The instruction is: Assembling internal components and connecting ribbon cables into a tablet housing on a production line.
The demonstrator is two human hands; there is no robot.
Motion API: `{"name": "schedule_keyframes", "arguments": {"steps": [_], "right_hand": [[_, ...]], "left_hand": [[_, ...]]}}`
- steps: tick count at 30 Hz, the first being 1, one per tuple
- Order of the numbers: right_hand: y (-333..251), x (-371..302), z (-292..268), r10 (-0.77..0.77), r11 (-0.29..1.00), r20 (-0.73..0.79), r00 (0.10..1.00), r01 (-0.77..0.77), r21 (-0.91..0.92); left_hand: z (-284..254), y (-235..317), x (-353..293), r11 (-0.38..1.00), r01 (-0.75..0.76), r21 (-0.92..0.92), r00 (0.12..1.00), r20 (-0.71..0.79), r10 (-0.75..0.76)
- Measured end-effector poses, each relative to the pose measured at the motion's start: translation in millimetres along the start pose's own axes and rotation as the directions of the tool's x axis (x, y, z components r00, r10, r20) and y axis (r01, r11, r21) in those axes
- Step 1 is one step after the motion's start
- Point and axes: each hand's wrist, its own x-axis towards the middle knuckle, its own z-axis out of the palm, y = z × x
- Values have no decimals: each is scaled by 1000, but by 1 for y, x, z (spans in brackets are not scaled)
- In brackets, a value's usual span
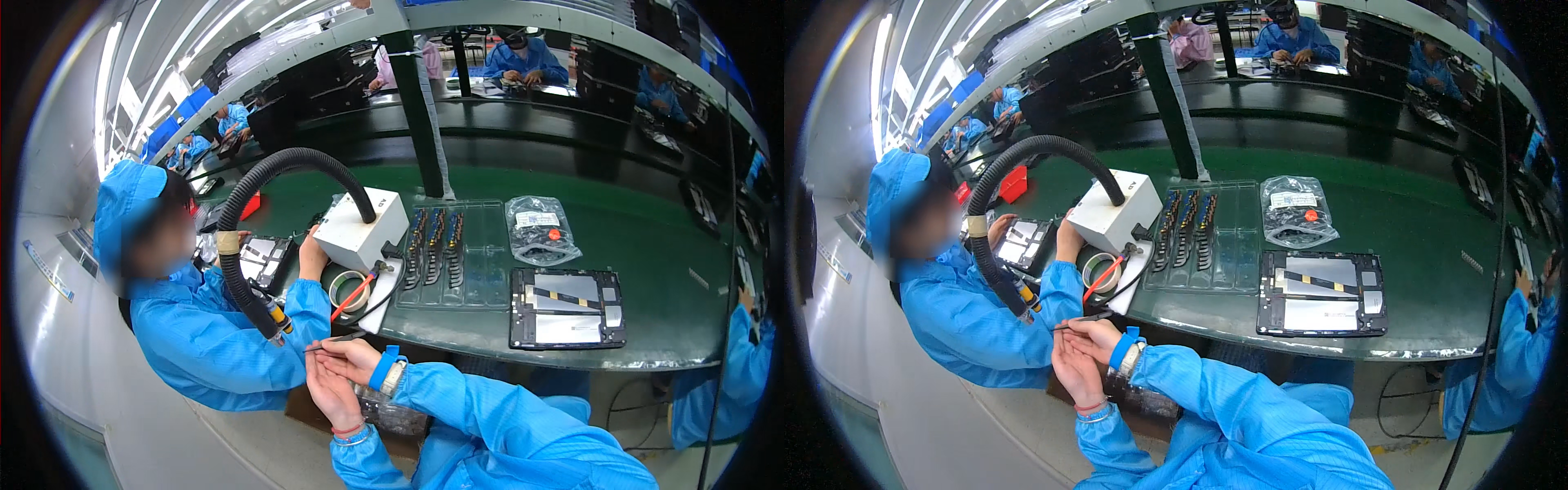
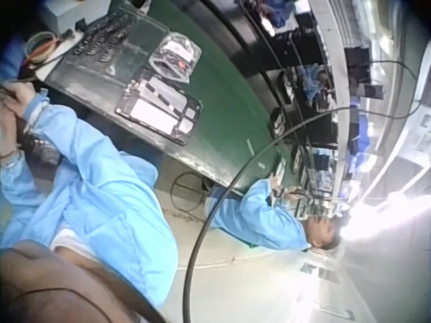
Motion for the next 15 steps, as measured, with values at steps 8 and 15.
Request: {"name": "schedule_keyframes", "arguments": {"steps": [8, 15], "right_hand": [[13, 30, 4, 48, 997, -92, 995, -41, 70], [23, 48, 2, 47, 997, -128, 991, -38, 70]], "left_hand": [[-3, 7, 2, 995, -95, 21, 995, 40, 94], [-7, 6, 0, 987, -123, 100, 987, -94, 133]]}}
